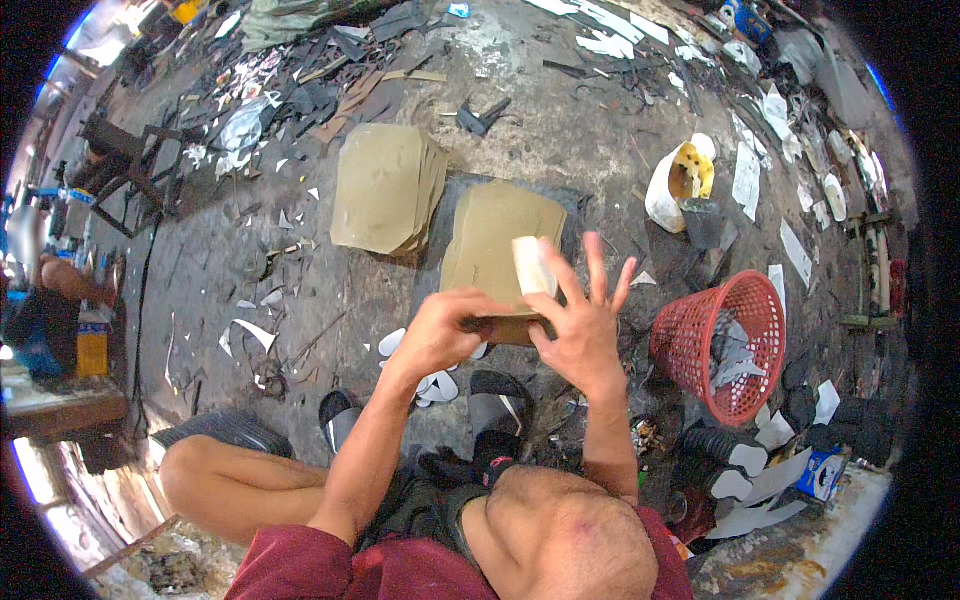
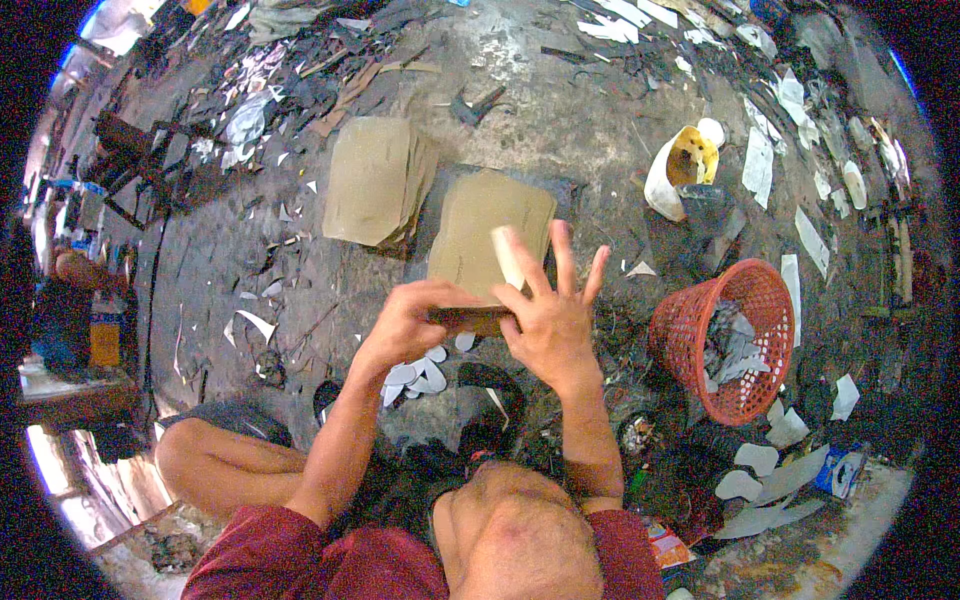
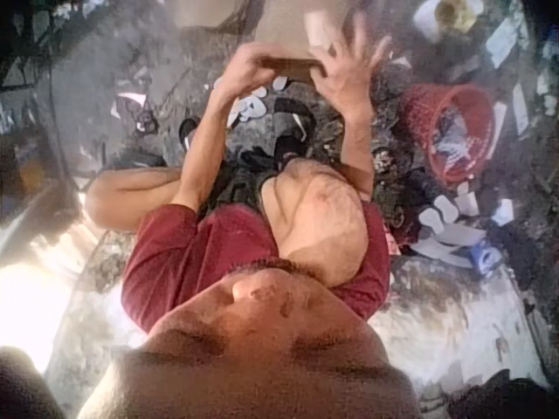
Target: The person sits on the floor and repeatedly places small white plastic pieces onto a stack of tan shoe insoles. They pick up each piece, position it on the insole, and press it down before moving to the next piece.
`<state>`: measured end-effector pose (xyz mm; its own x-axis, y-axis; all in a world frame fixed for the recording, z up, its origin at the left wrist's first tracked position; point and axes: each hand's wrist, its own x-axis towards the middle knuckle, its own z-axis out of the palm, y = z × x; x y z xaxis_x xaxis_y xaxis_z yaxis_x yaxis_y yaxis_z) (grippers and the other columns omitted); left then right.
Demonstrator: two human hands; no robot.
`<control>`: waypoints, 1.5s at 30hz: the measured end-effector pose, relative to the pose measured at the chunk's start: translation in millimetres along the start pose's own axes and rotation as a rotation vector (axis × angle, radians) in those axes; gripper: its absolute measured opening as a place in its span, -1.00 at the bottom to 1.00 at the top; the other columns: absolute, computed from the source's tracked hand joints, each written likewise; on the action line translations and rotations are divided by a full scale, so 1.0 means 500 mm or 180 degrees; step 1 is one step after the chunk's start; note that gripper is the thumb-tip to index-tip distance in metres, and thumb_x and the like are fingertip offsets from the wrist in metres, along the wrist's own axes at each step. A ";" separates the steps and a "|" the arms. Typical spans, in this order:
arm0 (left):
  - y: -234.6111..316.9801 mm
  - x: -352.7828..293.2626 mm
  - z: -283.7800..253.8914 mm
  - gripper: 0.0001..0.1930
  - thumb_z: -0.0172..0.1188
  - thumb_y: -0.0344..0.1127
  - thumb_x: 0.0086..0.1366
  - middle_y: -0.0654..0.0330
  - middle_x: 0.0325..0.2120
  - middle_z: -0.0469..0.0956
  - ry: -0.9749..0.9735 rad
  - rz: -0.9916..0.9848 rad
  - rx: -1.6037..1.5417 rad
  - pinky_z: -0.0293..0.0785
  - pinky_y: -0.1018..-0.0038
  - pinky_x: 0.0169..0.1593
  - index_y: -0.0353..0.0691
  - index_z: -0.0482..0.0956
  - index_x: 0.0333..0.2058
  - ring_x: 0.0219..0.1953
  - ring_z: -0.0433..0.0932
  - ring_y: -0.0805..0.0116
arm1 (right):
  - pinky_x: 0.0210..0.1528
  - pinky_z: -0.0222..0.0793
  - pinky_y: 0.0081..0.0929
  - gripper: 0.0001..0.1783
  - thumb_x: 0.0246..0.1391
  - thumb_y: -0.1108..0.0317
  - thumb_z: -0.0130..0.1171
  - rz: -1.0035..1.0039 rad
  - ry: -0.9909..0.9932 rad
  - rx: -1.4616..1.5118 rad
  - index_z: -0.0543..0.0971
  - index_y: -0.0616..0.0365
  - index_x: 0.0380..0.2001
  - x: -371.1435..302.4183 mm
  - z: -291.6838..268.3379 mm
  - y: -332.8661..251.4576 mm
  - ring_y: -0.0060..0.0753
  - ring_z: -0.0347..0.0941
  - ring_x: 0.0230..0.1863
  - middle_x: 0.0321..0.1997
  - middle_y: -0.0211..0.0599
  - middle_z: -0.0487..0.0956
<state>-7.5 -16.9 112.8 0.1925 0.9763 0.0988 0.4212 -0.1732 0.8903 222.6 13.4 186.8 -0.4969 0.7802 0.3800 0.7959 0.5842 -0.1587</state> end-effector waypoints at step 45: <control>-0.212 -0.017 0.141 -0.77 0.37 -0.16 0.16 0.19 -0.17 0.51 0.0474 0.0318 0.2021 0.29 0.18 0.01 0.01 0.77 -0.19 -0.05 0.43 0.15 | 0.04 0.52 -0.19 -0.75 0.21 0.35 0.19 0.0265 0.0130 0.0775 0.65 0.11 -0.05 -0.105 0.327 0.014 -0.18 0.61 0.03 -0.07 -0.24 0.69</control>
<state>8.8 -15.9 -13.6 0.1524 0.9512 0.2683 0.8574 -0.2622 0.4428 197.7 12.7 16.6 -0.4147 0.8211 0.3922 0.7244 0.5587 -0.4038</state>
